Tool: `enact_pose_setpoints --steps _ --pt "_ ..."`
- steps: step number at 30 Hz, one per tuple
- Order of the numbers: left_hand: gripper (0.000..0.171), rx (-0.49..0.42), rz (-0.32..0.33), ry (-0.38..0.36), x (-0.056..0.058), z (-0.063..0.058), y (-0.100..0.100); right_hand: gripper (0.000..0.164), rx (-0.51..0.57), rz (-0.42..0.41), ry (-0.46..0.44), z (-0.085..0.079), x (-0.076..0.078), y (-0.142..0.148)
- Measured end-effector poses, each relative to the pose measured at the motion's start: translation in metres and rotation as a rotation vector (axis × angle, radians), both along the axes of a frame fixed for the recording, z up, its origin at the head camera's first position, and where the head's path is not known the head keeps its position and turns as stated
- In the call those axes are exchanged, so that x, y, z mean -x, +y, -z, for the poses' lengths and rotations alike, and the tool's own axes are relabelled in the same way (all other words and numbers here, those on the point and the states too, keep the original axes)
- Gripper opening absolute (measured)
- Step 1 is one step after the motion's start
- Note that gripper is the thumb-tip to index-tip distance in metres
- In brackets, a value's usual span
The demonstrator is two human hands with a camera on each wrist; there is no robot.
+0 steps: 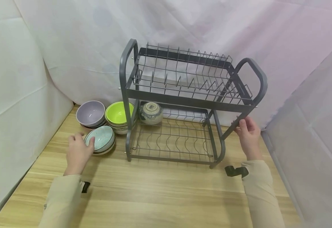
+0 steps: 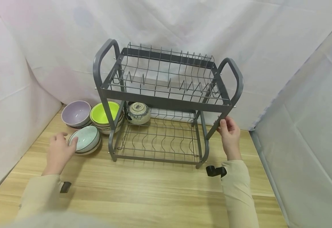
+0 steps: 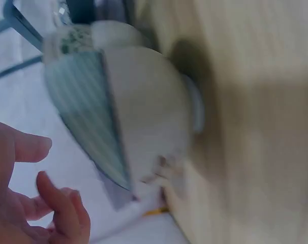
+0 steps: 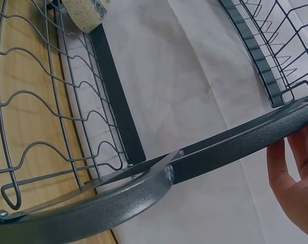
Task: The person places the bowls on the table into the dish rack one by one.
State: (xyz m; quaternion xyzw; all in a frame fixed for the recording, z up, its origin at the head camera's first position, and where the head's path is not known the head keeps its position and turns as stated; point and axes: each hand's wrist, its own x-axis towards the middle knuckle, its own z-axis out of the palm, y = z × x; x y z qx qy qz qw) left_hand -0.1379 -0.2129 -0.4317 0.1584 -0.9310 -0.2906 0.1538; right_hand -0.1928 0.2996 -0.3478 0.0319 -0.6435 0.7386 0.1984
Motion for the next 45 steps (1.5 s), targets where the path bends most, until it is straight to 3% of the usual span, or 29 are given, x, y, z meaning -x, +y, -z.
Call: enact_pose_setpoints --steps 4,8,14,18,23,36,40,45 --pt "0.054 0.009 -0.027 -0.11 0.0 0.008 -0.011 0.012 -0.013 -0.005 0.0 0.0 0.0 0.001" --pt "0.057 0.015 -0.006 -0.192 0.001 0.014 -0.018 0.013 -0.014 -0.02 0.0 -0.001 -0.001 0.001" --pt "0.054 0.058 0.067 -0.224 0.004 0.019 -0.025 0.014 -0.01 -0.038 0.025 0.0 -0.001 0.001" --pt "0.047 0.039 0.14 -0.259 0.007 0.019 -0.029 0.014 0.002 -0.022 0.036 0.0 -0.002 0.001" --pt "0.039 0.013 0.163 -0.301 0.012 0.017 -0.03 0.015 -0.011 -0.011 0.021 0.0 -0.001 0.001" --pt "0.018 0.121 0.224 -0.304 0.016 0.007 -0.026 0.02 -0.028 -0.001 0.011 0.001 0.0 0.0" --pt "0.018 0.145 0.233 -0.276 0.019 0.005 -0.025 0.027 -0.023 -0.011 0.02 0.001 0.001 0.0" --pt "0.026 0.14 0.213 -0.267 0.023 0.003 -0.025 0.018 -0.023 -0.009 0.02 0.002 0.001 0.0"
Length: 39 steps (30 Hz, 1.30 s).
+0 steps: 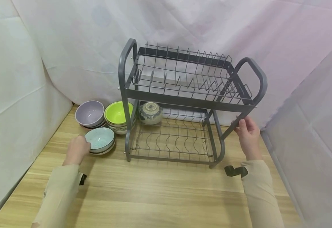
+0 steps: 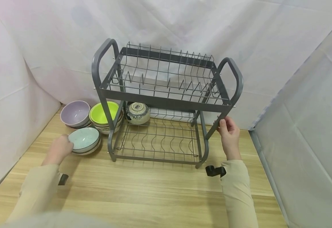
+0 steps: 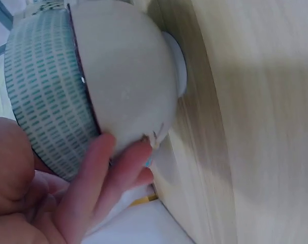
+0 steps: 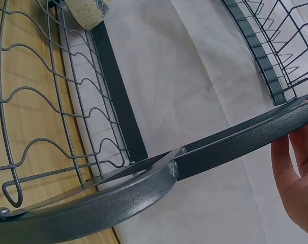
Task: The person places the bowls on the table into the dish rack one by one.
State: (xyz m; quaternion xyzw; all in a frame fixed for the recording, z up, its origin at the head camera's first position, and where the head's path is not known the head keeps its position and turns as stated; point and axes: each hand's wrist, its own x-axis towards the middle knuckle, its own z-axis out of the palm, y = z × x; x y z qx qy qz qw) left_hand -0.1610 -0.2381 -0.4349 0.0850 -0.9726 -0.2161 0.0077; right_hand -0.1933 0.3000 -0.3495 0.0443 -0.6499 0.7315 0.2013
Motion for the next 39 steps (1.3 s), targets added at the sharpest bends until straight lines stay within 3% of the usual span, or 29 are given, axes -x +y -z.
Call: enact_pose_setpoints --steps 6,12,17,22,27,33,39 --pt "0.027 0.05 -0.065 0.003 0.0 -0.004 0.0 0.015 0.011 0.001 -0.001 0.0 0.0 0.0" --pt "0.023 0.046 -0.084 0.021 0.0 -0.006 0.0 0.026 0.022 -0.004 0.001 0.0 0.0 0.0" --pt "0.023 0.041 -0.079 0.099 -0.003 -0.006 0.0 0.03 0.016 0.007 -0.003 0.0 -0.001 0.0" --pt "0.022 0.046 -0.062 0.189 -0.005 -0.004 0.0 0.016 0.017 -0.015 0.009 0.0 -0.001 0.0" --pt "0.022 0.042 -0.057 0.263 -0.005 -0.002 0.0 0.014 0.011 -0.022 0.015 0.0 -0.001 0.0" --pt "0.025 0.027 -0.041 0.416 -0.006 -0.003 0.0 0.014 0.002 -0.008 0.008 0.0 -0.001 0.0" --pt "0.027 -0.002 0.005 0.461 -0.013 -0.011 -0.001 0.014 -0.013 -0.006 0.004 0.0 -0.001 0.0"
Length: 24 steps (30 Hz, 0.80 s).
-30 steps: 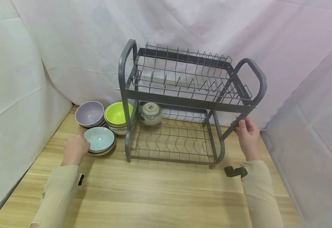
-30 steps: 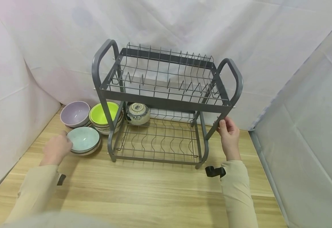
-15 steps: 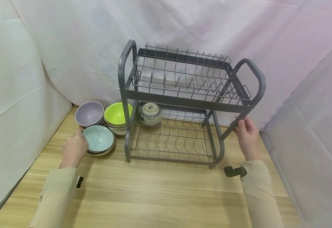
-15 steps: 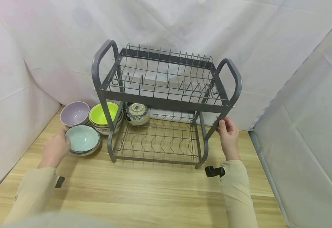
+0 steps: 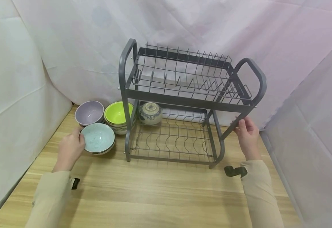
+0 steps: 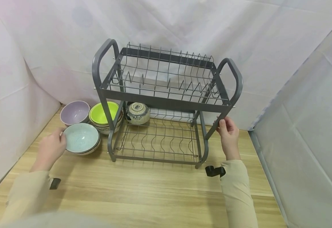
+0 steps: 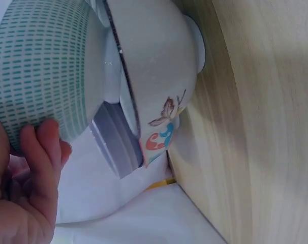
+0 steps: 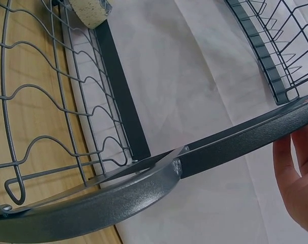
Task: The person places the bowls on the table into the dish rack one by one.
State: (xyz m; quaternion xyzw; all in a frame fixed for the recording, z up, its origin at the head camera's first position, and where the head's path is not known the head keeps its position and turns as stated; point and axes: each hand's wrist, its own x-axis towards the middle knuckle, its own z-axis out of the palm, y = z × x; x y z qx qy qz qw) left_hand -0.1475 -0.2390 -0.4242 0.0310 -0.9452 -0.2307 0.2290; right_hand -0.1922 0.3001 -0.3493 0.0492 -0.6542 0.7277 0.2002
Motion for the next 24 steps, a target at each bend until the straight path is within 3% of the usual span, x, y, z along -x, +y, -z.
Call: enact_pose_setpoints --steps 8,18,24 --pt "0.017 -0.017 0.053 -0.009 -0.014 -0.006 -0.002 0.023 0.023 -0.018 0.009 -0.001 0.0 0.0" --pt "0.021 -0.081 0.16 -0.175 -0.034 -0.012 -0.007 0.024 0.028 -0.006 0.004 0.0 0.001 0.001" --pt "0.02 -0.108 0.195 -0.196 -0.05 -0.008 0.0 0.014 0.029 -0.002 0.001 0.0 0.0 -0.001"
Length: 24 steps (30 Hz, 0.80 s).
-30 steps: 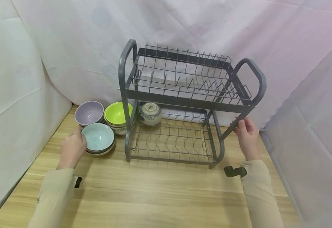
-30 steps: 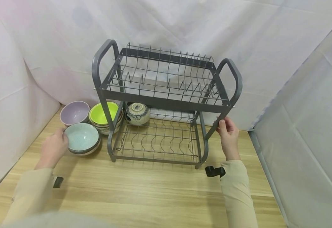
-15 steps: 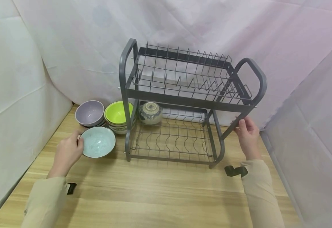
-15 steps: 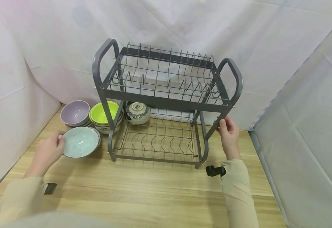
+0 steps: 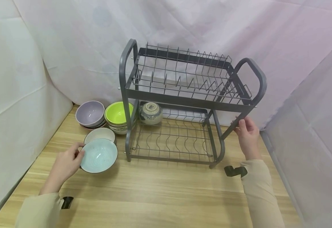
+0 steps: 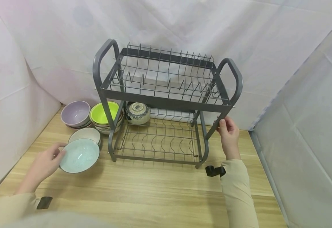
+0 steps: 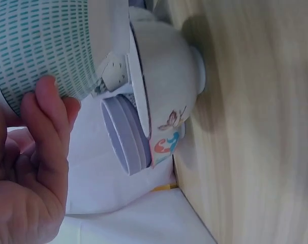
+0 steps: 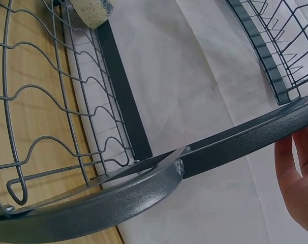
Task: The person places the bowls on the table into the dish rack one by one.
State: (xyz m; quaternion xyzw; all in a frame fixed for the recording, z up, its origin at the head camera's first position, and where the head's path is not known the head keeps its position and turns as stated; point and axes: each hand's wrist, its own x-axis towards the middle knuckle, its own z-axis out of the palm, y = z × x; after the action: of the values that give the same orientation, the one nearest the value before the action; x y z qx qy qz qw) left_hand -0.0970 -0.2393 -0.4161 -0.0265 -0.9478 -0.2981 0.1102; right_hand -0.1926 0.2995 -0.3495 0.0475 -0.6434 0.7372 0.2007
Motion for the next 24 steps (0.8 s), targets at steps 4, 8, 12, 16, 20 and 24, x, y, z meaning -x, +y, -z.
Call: enact_pose_setpoints --steps 4,8,12,16,20,24 --pt "0.02 -0.006 0.021 -0.021 -0.011 0.004 0.007 0.014 0.003 -0.006 0.011 0.001 0.0 -0.001" --pt "0.018 -0.001 0.051 -0.045 -0.019 0.007 0.015 0.015 0.004 0.001 0.009 0.002 0.001 -0.001" --pt "0.015 0.003 0.079 -0.036 -0.025 0.012 0.025 0.018 0.009 0.009 0.004 0.002 0.001 0.001" --pt "0.017 -0.023 0.098 -0.065 -0.03 0.015 0.037 0.024 0.001 0.016 -0.008 0.002 0.001 0.001" --pt "0.017 -0.038 0.12 -0.083 -0.032 0.016 0.051 0.031 -0.023 0.026 -0.024 0.001 0.001 0.002" --pt "0.015 -0.053 0.149 -0.083 -0.033 0.016 0.064 0.032 -0.035 0.045 -0.036 0.0 0.0 0.001"
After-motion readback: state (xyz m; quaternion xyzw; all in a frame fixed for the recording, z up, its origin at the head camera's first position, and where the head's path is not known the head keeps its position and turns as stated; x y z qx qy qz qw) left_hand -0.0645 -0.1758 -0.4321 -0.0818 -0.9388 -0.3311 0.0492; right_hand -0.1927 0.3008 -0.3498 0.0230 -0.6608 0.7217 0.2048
